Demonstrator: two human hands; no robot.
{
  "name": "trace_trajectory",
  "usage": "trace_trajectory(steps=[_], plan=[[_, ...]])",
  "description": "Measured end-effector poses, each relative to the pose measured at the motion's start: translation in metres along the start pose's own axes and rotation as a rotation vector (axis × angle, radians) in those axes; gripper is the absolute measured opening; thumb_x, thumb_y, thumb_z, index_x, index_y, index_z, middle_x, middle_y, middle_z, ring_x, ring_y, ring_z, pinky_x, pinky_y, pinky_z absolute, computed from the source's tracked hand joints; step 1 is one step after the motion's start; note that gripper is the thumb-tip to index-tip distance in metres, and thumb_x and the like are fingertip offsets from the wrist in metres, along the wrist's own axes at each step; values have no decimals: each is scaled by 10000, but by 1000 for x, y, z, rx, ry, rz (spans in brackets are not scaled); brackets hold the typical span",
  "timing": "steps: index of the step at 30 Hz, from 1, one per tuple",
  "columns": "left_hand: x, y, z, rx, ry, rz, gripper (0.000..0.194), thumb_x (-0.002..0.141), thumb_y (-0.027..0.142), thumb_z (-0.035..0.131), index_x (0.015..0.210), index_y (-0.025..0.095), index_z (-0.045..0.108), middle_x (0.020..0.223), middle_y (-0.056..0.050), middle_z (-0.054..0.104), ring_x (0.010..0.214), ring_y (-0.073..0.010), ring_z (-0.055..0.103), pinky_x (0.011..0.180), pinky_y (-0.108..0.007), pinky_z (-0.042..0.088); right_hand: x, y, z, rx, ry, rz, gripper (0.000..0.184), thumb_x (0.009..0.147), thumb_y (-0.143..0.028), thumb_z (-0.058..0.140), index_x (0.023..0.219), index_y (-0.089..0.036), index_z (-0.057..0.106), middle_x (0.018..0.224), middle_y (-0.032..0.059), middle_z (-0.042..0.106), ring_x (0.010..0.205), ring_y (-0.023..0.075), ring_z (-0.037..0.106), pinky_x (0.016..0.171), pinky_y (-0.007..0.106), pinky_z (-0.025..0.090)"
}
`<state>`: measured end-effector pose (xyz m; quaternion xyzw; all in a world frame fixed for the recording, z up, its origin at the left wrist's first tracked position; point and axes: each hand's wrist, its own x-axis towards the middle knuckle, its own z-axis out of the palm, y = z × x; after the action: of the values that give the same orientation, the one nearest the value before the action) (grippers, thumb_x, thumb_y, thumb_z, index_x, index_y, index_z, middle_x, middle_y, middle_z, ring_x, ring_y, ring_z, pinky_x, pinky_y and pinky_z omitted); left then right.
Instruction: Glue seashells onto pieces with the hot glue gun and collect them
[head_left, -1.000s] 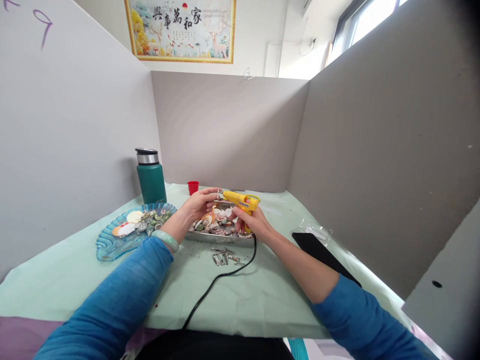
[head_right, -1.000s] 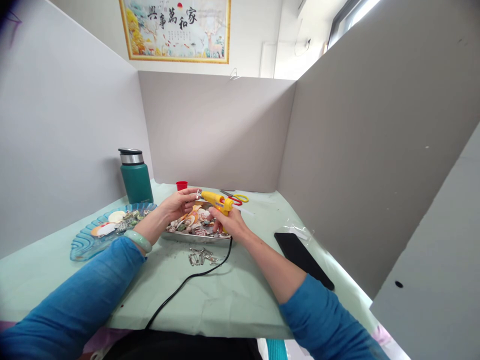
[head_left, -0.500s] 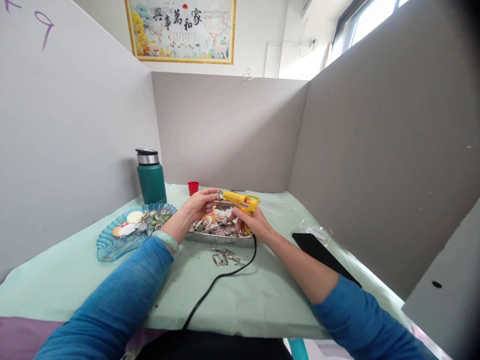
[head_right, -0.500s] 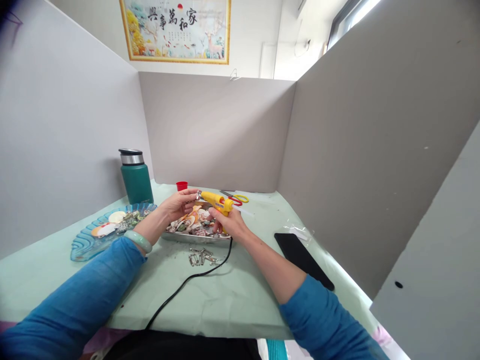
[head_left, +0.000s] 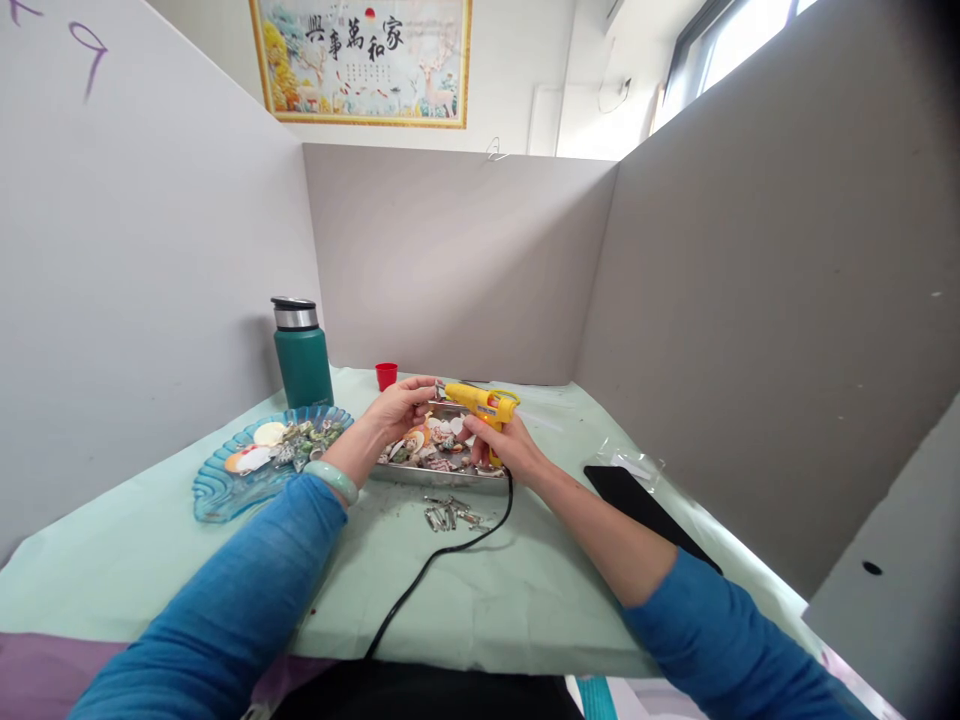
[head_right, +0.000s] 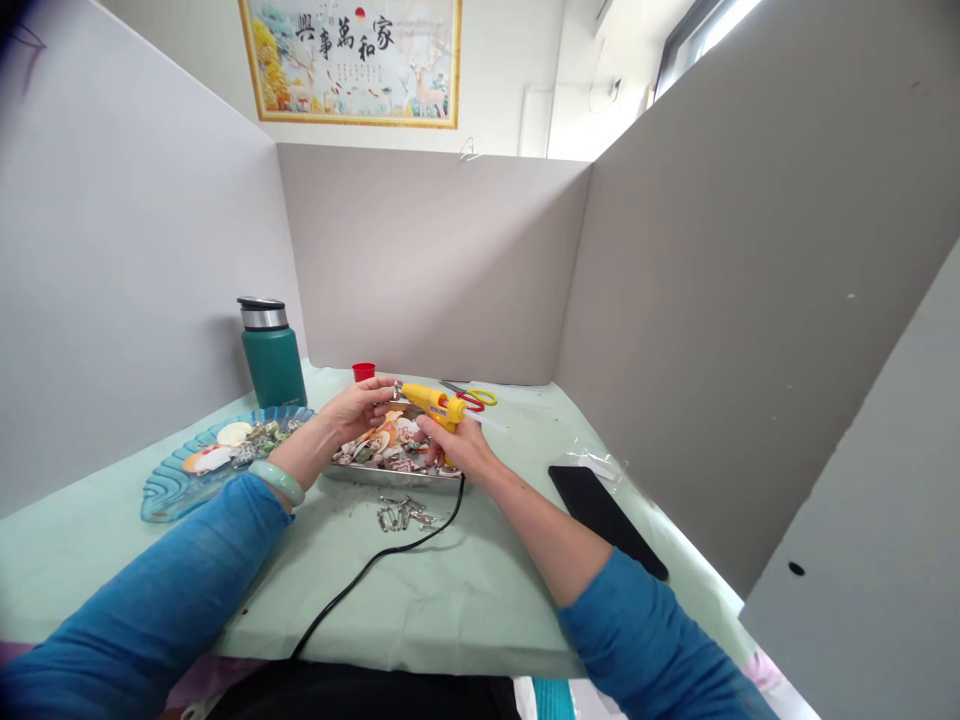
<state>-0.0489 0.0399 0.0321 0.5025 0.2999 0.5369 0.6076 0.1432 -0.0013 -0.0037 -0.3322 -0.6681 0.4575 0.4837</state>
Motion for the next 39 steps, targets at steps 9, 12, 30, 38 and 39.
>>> trace_trajectory(steps=[9, 12, 30, 38, 39], plan=[[11, -7, -14, 172, 113, -106, 100, 646, 65, 687, 659, 105, 597, 546, -9, 540, 438, -75, 475, 390, -181, 349, 0, 0, 1, 33, 24, 1, 350, 752, -485, 645, 824, -144, 611, 781, 56, 673, 426, 77, 541, 366, 195, 409], [9, -6, -14, 90, 45, -141, 81, 689, 49, 634, 683, 111, 583, 603, -24, 564, 491, -93, 517, 427, -195, 399, 1, 0, 1, 39, 45, -2, 347, 752, -484, 642, 811, -144, 605, 776, 50, 667, 426, 73, 541, 363, 192, 411], [6, -1, -5, 47, 109, 82, 282, 529, 118, 785, 739, 110, 596, 578, 20, 554, 404, -31, 413, 370, -157, 256, -1, -3, 2, 18, 10, 40, 332, 735, -469, 662, 854, -164, 608, 722, 33, 669, 418, 85, 529, 357, 207, 398], [6, -1, -2, 184, 172, 203, 221, 570, 167, 775, 731, 114, 633, 466, 33, 510, 357, -38, 385, 343, -170, 223, -1, -3, 3, 2, 13, 40, 336, 736, -490, 652, 816, -166, 611, 734, 40, 671, 419, 84, 528, 354, 208, 390], [6, -1, -1, 201, 174, 212, 214, 574, 167, 774, 730, 114, 639, 468, 31, 513, 358, -38, 387, 341, -170, 223, -2, -4, 3, 0, 14, 42, 335, 739, -490, 649, 810, -165, 612, 733, 41, 670, 419, 84, 528, 353, 208, 389]])
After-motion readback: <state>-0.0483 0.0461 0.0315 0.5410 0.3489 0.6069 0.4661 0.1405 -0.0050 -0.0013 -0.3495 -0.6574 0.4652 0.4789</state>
